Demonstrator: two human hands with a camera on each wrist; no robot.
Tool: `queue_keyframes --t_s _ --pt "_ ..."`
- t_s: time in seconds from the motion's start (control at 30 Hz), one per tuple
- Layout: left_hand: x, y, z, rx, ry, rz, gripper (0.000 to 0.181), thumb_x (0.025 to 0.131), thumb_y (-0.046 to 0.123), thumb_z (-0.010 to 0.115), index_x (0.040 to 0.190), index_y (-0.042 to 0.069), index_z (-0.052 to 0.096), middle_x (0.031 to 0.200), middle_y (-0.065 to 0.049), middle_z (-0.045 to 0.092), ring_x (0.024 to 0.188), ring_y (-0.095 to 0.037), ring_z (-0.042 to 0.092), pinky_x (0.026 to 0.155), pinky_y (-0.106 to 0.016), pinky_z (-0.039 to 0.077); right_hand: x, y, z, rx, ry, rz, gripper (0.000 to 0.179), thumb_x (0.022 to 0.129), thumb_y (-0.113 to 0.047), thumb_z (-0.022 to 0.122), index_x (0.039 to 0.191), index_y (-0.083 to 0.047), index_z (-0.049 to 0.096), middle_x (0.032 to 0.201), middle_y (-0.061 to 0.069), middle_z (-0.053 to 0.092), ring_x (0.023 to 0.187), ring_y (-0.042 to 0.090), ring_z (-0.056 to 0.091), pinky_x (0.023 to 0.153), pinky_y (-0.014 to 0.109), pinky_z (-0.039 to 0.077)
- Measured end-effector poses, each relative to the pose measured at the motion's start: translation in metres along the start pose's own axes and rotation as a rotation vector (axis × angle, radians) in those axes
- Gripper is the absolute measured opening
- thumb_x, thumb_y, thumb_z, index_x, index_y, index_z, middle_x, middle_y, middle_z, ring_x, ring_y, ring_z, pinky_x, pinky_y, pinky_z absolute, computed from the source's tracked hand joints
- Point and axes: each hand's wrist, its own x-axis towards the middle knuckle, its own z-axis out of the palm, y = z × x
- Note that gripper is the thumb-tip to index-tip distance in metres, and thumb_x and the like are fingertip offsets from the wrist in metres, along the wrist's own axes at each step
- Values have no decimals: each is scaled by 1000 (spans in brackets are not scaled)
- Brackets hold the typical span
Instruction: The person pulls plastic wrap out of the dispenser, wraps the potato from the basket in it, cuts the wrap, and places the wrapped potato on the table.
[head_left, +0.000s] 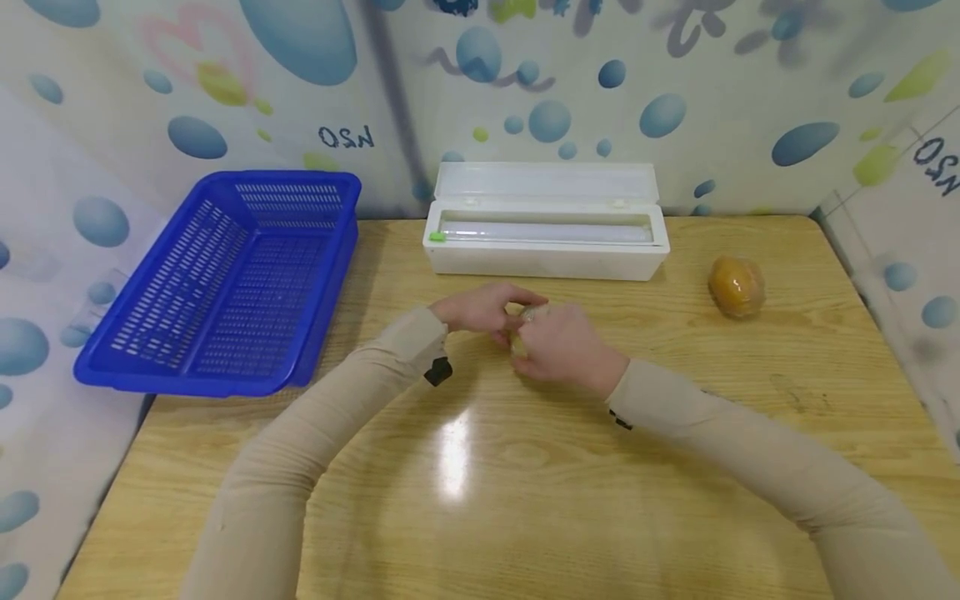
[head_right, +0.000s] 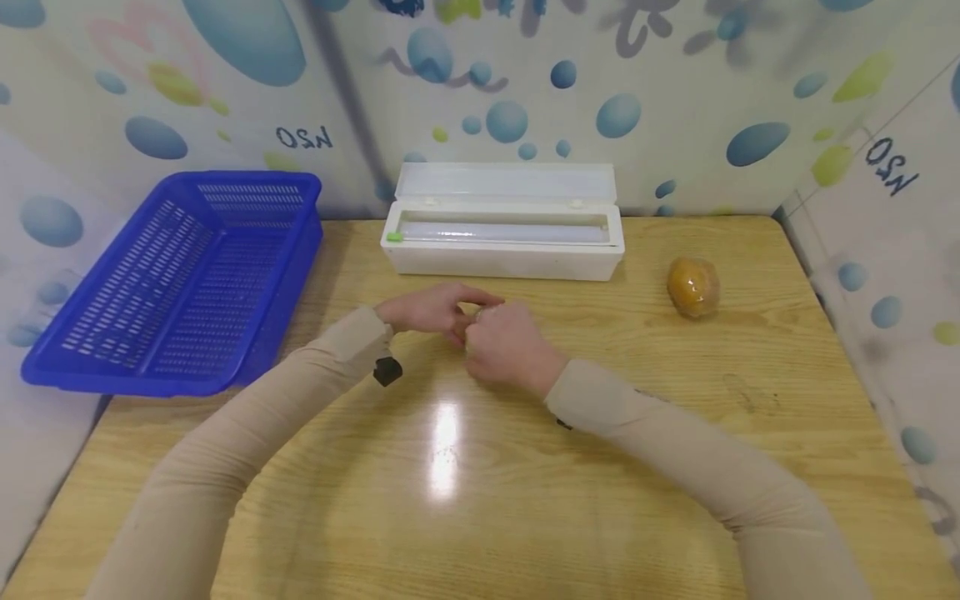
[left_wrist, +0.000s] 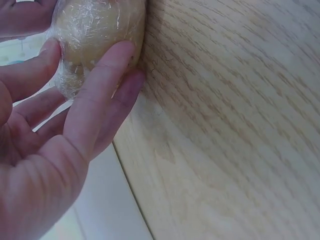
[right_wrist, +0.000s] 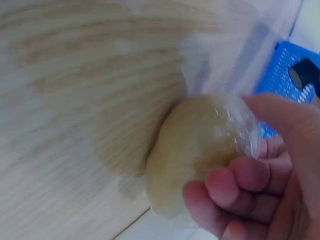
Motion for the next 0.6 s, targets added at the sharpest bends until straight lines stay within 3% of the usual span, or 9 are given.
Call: queue_keyframes --t_s 0.2,0.4,0.5,0.6 --pt "1 -3 0 62 10 53 49 98 3 53 145 0 38 145 -15 43 110 -21 57 81 -30 53 -3 -1 1 63 48 20 42 81 -35 73 56 -16 46 63 -2 49 50 11 41 39 26 39" --pt "2 -12 -1 125 25 130 46 97 10 58 139 2 41 138 -14 46 121 -23 47 95 -32 44 -12 1 0 164 35 49 36 83 -35 73 64 -13 52 62 -1 49 48 14 44 39 30 40" --pt "2 -15 -1 112 47 130 46 95 12 61 136 0 41 136 -16 45 125 -27 44 100 -34 39 -22 5 1 225 13 71 37 85 -37 73 65 -13 53 57 -3 45 47 13 42 41 30 38" --pt "2 -17 1 48 83 79 48 95 15 61 134 -1 38 136 -18 43 124 -30 45 97 -35 44 -32 11 4 260 22 95 35 86 -37 72 76 -7 57 63 -1 46 48 12 42 42 28 37"
